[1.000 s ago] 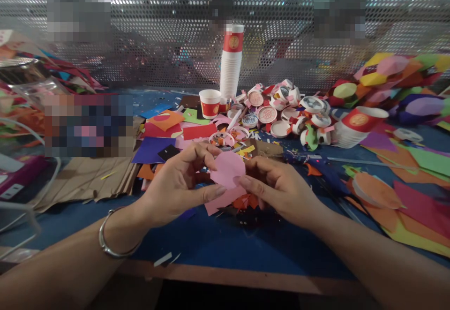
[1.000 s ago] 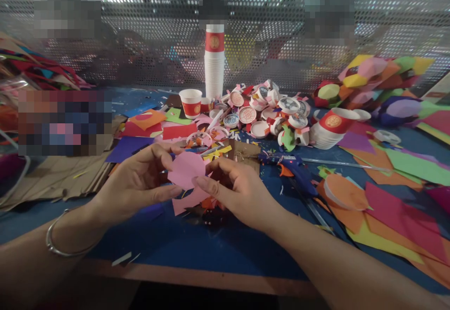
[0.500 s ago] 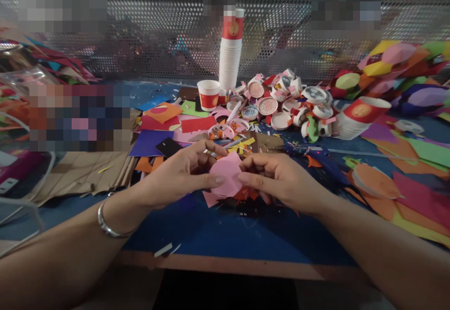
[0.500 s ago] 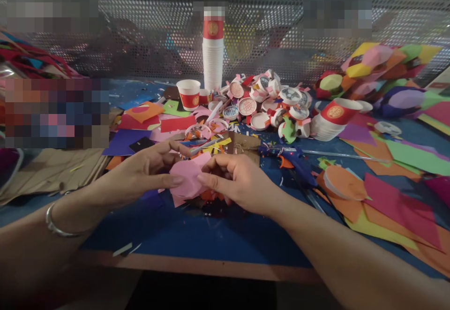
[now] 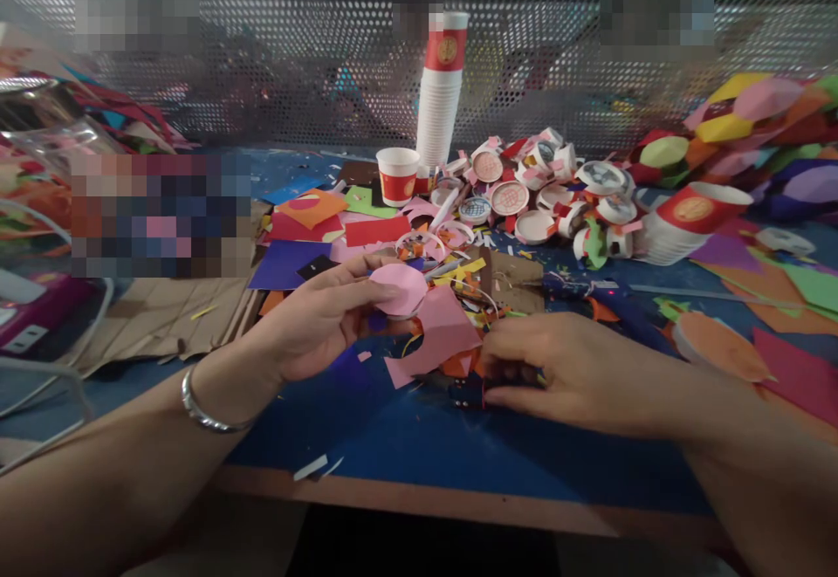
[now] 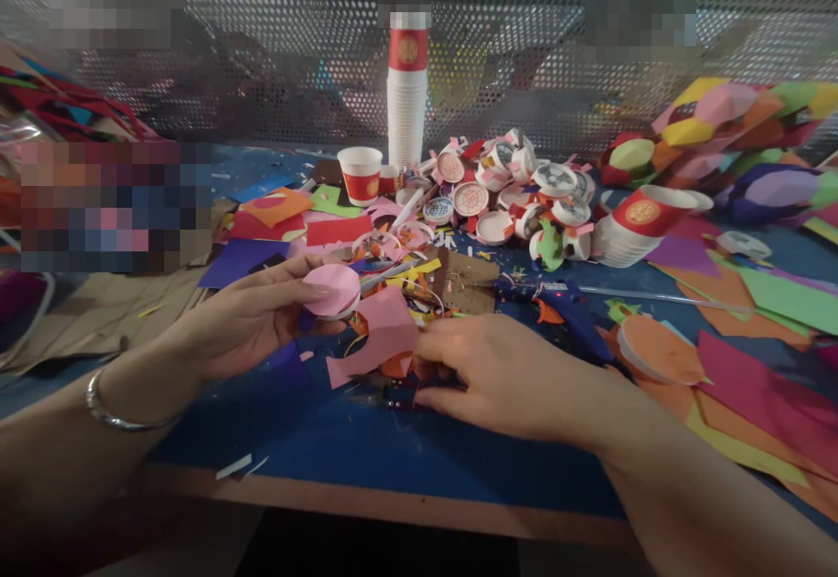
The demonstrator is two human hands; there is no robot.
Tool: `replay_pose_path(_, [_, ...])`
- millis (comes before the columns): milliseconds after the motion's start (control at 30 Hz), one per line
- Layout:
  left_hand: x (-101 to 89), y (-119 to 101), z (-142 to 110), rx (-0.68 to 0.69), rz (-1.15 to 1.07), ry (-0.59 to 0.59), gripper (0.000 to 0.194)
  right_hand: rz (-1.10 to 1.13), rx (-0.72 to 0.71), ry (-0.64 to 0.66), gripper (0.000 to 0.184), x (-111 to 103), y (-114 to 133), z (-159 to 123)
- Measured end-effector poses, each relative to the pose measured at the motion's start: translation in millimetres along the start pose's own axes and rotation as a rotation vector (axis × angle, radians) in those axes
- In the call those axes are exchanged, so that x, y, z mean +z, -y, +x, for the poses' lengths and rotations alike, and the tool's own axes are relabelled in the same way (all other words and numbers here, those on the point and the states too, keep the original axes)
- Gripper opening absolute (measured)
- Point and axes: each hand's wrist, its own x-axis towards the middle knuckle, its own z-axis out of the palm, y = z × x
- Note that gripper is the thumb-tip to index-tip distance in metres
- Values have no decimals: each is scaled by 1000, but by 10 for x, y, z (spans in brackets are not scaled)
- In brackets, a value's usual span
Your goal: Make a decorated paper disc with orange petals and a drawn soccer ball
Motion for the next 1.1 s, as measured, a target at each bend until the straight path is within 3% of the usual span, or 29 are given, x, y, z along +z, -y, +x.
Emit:
replay_pose_path(133, [32,25,12,1,-47,-35,11,-28,-37,56,6,1,36,-30])
replay_pose_path(267, [26,40,36,24,-31,-122,5,-33,-12,86,9,2,50,-41])
replay_pose_path(433, [12,34,39,32,-62,-174,12,-33,-23,111,8,63,96,-31])
replay_pose_path(900, [-26,41,-3,45,-95,-152,16,2,72,60,14,58,124,-10])
replay_pose_path(1100, [1,31,-11,49,-134,-183,15,212,69,-35,13,11,59,17])
